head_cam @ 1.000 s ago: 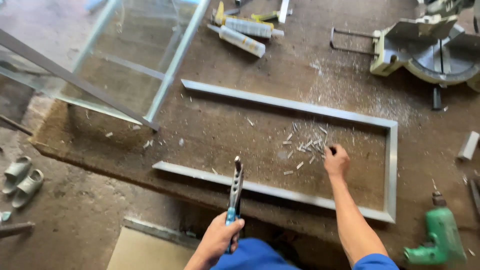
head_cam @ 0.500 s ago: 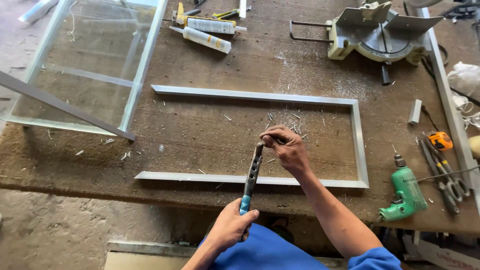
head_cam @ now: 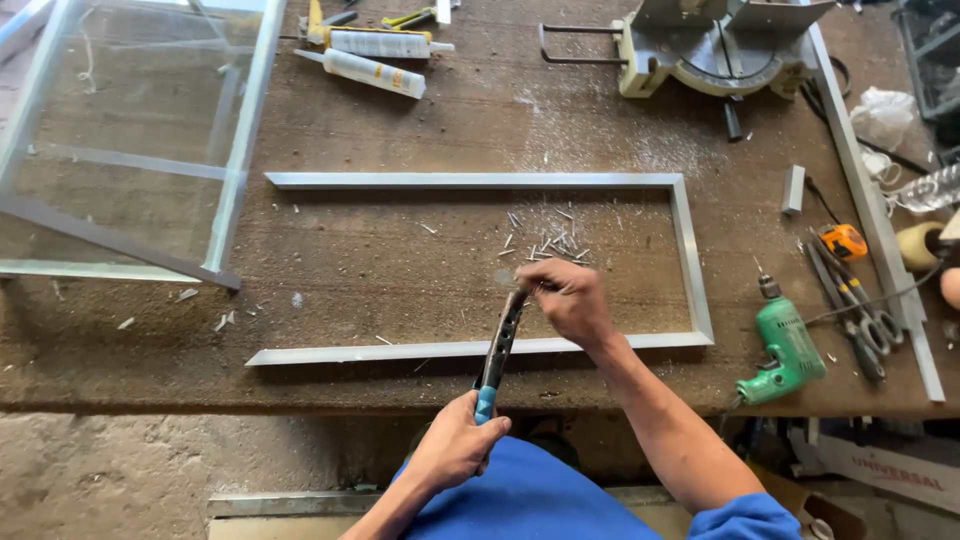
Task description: Assembling an aluminum frame by drilling holes and securing joints with a rivet gun.
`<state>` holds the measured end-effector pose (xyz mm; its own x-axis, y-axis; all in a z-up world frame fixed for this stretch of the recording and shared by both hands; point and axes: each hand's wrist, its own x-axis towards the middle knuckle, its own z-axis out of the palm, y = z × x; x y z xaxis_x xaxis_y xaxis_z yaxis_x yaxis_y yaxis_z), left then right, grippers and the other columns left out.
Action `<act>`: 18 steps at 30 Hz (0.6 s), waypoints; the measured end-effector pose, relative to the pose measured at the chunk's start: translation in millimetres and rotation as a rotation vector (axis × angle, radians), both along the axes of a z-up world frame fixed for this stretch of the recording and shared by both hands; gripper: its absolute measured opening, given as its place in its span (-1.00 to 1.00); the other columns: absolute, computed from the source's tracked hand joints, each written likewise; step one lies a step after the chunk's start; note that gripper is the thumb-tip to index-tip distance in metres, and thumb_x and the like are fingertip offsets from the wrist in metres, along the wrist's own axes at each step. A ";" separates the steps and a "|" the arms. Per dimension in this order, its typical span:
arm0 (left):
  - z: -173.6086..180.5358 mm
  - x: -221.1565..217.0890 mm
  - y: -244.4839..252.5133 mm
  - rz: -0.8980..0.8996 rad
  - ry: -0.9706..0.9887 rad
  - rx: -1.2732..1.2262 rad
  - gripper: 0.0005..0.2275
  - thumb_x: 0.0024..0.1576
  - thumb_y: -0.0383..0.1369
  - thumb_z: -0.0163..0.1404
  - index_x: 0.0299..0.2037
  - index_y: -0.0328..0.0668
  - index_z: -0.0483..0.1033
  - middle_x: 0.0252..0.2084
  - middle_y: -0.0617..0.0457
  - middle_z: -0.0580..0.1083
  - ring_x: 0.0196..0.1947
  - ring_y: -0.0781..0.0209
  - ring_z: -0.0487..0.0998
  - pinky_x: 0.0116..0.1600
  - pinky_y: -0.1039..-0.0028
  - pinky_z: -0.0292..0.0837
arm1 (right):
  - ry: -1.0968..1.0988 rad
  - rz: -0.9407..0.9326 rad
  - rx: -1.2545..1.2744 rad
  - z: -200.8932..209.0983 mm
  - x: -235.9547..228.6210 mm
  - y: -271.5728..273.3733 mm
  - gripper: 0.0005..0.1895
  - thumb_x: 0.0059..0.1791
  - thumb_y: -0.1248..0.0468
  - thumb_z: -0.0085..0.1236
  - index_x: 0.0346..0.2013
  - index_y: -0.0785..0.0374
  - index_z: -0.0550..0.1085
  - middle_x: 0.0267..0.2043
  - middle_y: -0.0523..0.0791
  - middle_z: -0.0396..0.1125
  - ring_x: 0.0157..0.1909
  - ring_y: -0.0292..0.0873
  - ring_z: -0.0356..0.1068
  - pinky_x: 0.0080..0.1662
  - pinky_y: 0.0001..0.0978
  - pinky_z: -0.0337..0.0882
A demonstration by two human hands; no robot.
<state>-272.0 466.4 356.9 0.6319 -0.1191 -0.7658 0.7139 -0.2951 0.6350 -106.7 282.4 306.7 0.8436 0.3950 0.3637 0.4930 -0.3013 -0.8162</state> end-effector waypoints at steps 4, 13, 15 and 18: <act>-3.4 7.4 -21.7 0.051 0.008 -0.112 -0.78 0.11 -0.34 0.07 -0.42 -0.04 0.21 -0.66 0.12 0.32 -0.74 0.29 0.34 -0.56 0.47 0.30 | 0.308 0.029 -0.090 23.3 -11.6 -36.4 -0.52 -0.01 0.35 0.23 0.22 0.14 0.46 0.56 0.17 -0.06 0.41 0.08 0.25 0.35 -0.12 0.32; -36.0 38.7 -148.3 -0.041 0.103 -0.443 -0.77 0.22 -0.46 0.10 -0.33 -0.14 0.24 -0.56 0.07 0.16 -0.74 0.24 0.22 -0.62 0.48 0.16 | 0.856 -0.452 0.211 -158.2 -111.7 -175.7 0.33 -0.38 0.01 0.55 0.54 0.06 -0.02 0.59 -0.17 -0.41 0.54 -0.16 -0.02 0.33 -0.07 0.31; -64.3 39.1 -177.8 -0.041 0.229 -0.656 -0.61 0.10 -0.27 0.28 -0.39 -0.12 0.19 -0.64 0.07 0.13 -0.76 0.28 0.15 -0.66 0.50 0.14 | 0.795 -0.173 0.576 -142.0 -134.1 -196.4 -0.05 -0.17 0.12 0.46 0.38 0.29 0.15 0.24 -0.09 0.22 0.28 -0.20 0.20 0.31 -0.35 0.23; -115.4 36.4 -220.1 -0.065 0.543 -0.803 -0.64 0.26 -0.18 0.08 -0.41 -0.11 0.17 -0.64 0.05 0.06 -0.77 0.37 -0.03 -0.71 0.64 -0.06 | 0.716 0.184 1.568 -102.0 -161.5 -200.6 -0.01 0.07 -0.28 0.13 0.54 0.17 -0.07 0.55 0.13 -0.02 0.55 0.11 0.03 0.51 -0.10 0.04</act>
<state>-235.6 246.3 241.5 0.1906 -0.7557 -0.6266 0.9668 0.0337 0.2535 -268.2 81.8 204.7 0.9843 0.1626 0.0687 -0.1340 0.9416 -0.3090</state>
